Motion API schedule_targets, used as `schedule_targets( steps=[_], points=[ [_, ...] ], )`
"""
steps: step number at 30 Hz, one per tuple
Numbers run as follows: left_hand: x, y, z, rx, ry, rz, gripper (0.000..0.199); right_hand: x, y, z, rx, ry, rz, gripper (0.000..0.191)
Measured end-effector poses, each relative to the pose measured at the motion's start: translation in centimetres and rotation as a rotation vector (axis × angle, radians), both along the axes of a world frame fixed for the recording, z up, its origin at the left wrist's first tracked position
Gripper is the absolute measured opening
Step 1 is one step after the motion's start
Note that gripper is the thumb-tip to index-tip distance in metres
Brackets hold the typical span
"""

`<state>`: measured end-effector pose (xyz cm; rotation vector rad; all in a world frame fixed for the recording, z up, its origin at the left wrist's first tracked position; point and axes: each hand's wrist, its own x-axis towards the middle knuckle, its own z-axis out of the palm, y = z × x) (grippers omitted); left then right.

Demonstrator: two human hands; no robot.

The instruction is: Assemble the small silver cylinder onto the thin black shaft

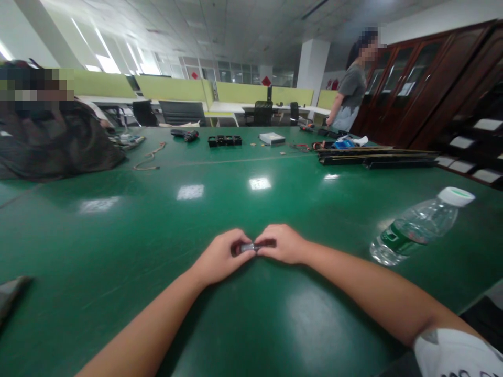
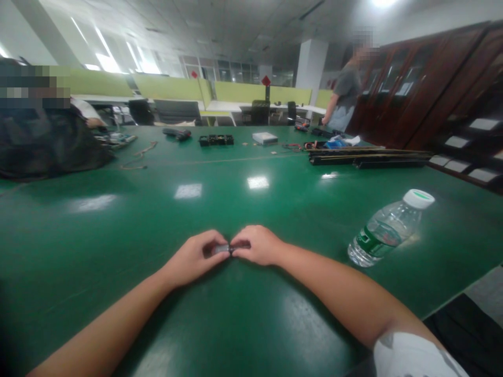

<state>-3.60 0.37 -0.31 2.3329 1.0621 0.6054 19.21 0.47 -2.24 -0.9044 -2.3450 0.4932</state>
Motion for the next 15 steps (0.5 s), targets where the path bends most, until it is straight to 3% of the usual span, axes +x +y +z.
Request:
schedule_targets(
  steps=[15],
  points=[
    [-0.10,0.09,-0.35,0.038,0.039,-0.006,0.021,0.15,-0.02,0.24,0.049,-0.004,0.052,0.014]
  ],
)
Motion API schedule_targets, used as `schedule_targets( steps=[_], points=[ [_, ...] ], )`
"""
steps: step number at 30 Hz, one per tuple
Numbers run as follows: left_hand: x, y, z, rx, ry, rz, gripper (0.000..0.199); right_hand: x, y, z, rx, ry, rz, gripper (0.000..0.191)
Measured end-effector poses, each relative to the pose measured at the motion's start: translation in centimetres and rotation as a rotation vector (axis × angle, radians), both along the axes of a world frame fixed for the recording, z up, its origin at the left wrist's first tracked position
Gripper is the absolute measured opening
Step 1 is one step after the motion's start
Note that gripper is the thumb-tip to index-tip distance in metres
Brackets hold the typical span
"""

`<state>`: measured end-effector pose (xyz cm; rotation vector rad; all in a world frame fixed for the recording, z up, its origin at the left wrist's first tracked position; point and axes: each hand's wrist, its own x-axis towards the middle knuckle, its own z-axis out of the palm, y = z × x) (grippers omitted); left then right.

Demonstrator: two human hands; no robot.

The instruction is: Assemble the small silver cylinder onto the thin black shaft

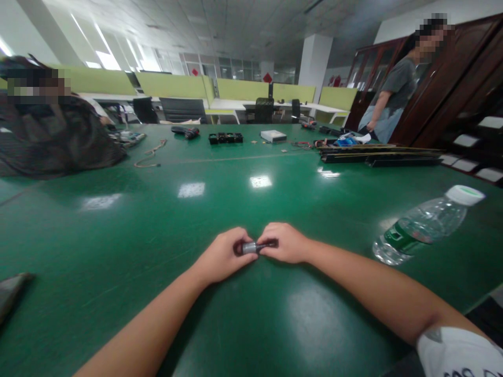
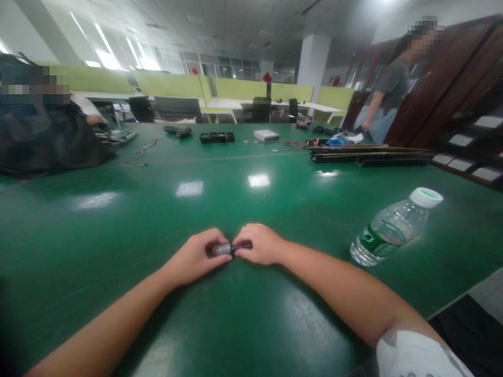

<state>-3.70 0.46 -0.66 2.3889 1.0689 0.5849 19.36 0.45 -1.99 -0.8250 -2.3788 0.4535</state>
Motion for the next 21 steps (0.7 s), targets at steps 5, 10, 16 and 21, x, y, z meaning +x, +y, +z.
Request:
schedule_targets(
  steps=[5,10,16,21],
  points=[
    [-0.05,0.08,-0.06,-0.001,-0.008,-0.014,0.022,0.10,-0.02,-0.12,0.009,0.001,0.000,0.014],
    [0.07,0.04,-0.02,0.005,-0.006,-0.005,0.021,0.02,0.14,-0.29,0.018,-0.016,-0.003,0.015],
    [0.06,0.06,0.01,0.010,0.006,-0.015,0.021,0.07,0.19,-0.23,0.044,-0.011,0.012,0.014],
    [0.02,0.13,-0.09,0.002,0.000,-0.023,0.022,0.25,0.29,-0.20,0.041,-0.020,0.020,0.013]
  ],
)
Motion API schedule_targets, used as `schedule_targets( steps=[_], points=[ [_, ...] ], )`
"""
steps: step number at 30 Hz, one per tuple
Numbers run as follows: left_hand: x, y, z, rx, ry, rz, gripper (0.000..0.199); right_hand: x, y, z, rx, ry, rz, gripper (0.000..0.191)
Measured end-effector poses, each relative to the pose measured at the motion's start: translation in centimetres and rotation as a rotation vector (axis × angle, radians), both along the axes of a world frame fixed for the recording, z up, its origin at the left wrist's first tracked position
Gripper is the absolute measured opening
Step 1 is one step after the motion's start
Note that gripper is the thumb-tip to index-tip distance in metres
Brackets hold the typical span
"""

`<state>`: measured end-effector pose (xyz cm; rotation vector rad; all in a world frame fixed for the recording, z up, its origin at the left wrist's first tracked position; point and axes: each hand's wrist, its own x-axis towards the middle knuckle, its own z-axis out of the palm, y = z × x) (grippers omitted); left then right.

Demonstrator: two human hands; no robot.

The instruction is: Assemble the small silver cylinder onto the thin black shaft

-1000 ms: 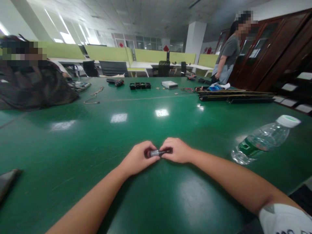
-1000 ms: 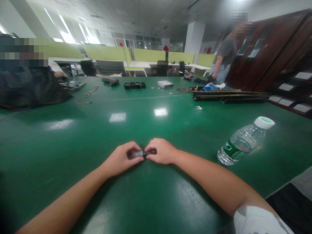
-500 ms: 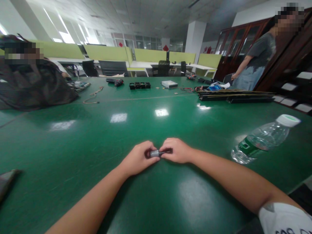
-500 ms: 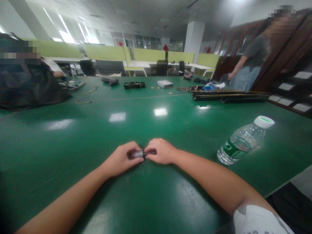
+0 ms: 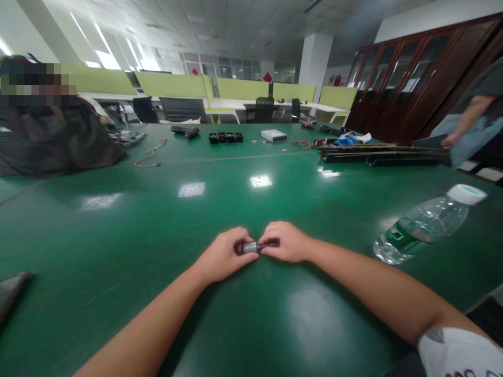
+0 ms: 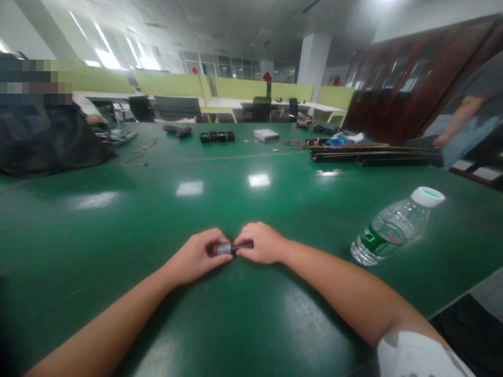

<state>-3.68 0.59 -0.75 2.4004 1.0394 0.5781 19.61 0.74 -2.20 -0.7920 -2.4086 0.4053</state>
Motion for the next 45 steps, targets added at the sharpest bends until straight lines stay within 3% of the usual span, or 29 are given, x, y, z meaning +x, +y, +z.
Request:
schedule_targets(
  steps=[45],
  points=[
    [0.0,-0.1,0.3,0.004,0.005,0.010,0.024,2.6,0.8,0.4,-0.067,-0.020,-0.046,0.007]
  ],
)
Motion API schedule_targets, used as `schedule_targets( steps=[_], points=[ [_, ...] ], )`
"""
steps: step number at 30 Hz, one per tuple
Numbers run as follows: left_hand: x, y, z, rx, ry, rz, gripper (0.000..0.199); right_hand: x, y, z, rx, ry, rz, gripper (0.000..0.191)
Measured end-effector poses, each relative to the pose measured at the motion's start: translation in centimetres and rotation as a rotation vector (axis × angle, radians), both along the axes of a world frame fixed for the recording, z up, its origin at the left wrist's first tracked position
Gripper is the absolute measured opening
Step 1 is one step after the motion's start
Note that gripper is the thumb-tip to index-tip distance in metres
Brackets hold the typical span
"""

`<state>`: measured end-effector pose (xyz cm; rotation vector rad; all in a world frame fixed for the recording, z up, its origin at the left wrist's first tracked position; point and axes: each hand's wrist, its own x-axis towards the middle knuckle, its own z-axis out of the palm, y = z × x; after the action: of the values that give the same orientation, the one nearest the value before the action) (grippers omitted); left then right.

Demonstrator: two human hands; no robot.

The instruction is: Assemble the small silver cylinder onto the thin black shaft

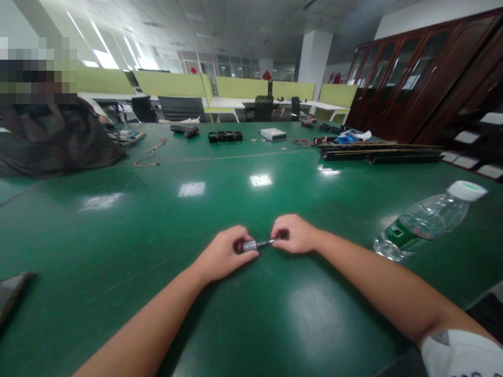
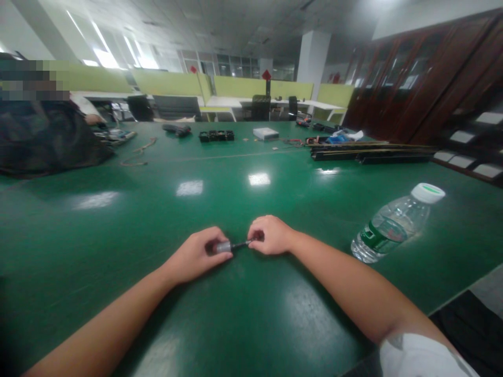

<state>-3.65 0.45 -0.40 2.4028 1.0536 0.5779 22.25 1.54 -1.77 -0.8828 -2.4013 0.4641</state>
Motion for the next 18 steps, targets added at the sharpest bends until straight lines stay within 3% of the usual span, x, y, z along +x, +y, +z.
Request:
schedule_targets(
  steps=[6,9,18],
  points=[
    [0.0,0.0,0.0,-0.004,0.001,0.007,0.025,1.9,1.5,0.1,-0.166,0.048,-0.105,0.008],
    [0.0,0.0,0.0,-0.009,0.001,0.011,0.024,2.0,1.5,0.1,-0.209,0.097,-0.073,0.010],
    [0.2,0.0,0.0,-0.016,-0.016,0.041,0.022,-1.3,-0.3,0.1,-0.051,0.025,0.024,0.016]
  ],
)
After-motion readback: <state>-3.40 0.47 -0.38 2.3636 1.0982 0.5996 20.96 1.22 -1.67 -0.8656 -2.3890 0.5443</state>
